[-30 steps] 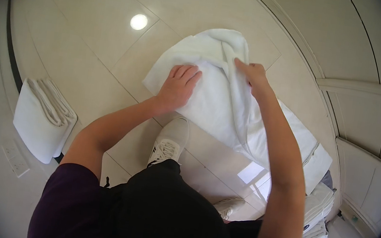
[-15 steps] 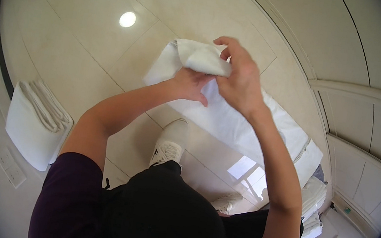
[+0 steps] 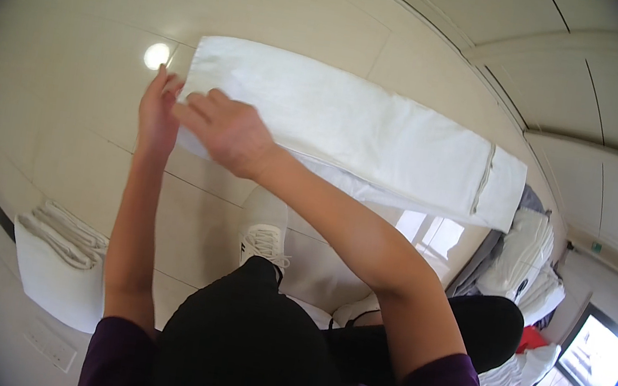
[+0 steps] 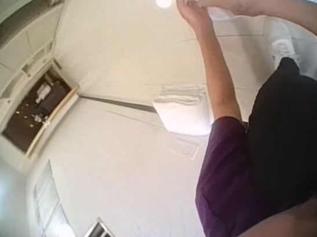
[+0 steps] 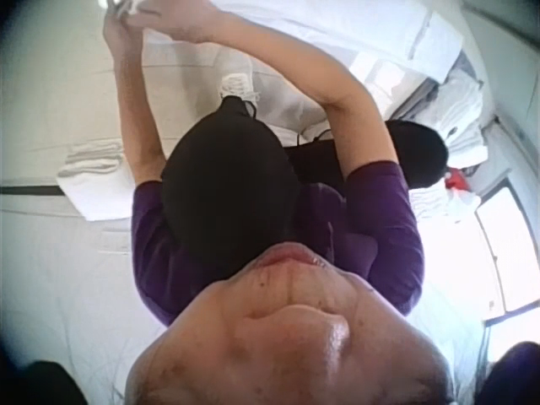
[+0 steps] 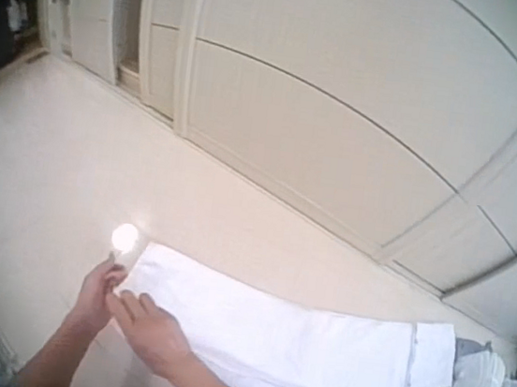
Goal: The person takes towels from a pile, unfolds them on the floor, folds them by hand, and stacks them together.
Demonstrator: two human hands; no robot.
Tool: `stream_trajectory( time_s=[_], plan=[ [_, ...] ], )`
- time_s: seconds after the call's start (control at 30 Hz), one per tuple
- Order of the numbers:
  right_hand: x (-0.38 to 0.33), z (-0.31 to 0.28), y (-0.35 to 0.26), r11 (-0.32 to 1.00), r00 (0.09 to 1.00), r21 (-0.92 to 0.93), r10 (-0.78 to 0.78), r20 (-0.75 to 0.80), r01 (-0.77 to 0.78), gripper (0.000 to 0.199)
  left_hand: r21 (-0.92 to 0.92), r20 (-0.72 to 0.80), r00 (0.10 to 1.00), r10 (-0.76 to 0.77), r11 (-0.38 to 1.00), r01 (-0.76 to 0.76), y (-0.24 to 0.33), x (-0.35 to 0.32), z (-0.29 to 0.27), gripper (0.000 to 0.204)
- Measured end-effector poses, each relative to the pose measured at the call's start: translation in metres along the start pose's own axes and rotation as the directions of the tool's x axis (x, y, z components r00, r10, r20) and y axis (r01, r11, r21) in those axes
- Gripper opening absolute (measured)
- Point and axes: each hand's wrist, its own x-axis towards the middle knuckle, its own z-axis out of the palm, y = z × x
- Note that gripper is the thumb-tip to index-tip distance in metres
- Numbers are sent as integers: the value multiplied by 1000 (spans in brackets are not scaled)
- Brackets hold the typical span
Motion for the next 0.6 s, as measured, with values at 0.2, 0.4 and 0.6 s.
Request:
stream_trajectory(
  time_s=[0.2, 0.4, 0.6],
  plan=[
    [-63, 12, 10, 975, 946, -91, 218, 239, -202, 55, 342, 146, 919, -366, 890, 301, 40, -58, 29, 23],
    [-184, -145, 101, 823, 961, -505, 271, -54, -260, 22, 471, 237, 963, -126, 882, 0, 53, -51, 13, 27],
    [-281, -159, 90, 871, 898, -471, 313, 309, -142, 31, 644, -144, 982, -121, 742, 186, -14, -44, -36, 25]
  ],
)
